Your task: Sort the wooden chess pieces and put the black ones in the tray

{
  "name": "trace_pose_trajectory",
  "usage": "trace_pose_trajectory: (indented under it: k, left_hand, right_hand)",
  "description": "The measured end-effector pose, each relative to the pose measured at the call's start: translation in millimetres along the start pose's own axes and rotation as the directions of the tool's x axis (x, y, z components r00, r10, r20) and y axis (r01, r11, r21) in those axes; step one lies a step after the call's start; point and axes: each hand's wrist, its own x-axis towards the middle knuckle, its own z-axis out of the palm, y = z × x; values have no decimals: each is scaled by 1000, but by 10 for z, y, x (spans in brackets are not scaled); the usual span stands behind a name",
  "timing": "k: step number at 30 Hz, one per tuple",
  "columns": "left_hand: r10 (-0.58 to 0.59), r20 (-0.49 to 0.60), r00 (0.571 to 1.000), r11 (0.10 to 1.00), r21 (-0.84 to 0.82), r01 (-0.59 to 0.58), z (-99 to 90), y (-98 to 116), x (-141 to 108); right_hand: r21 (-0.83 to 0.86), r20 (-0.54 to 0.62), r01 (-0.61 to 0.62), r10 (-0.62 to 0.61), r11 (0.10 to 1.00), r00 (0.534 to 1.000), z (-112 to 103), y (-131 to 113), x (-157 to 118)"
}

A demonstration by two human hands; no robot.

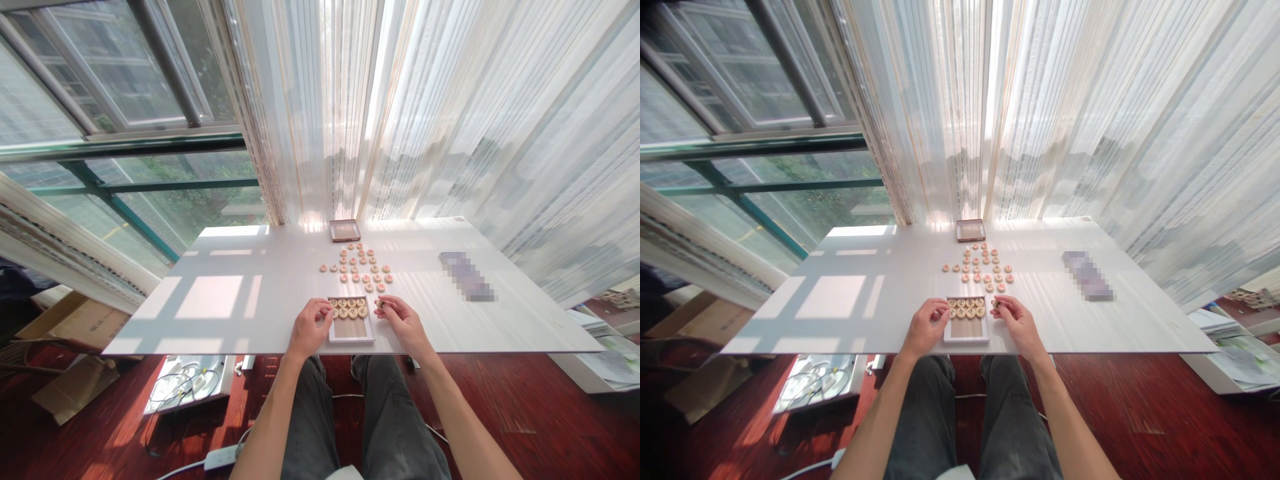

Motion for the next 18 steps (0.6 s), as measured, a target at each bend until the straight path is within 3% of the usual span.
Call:
trace_pose_trajectory:
  k: [18]
  left_hand:
    - [-28, 2, 1000, 999, -18, 28, -13, 31, -13]
  right_hand:
    - [-26, 27, -90, 91, 996, 995, 48, -105, -2]
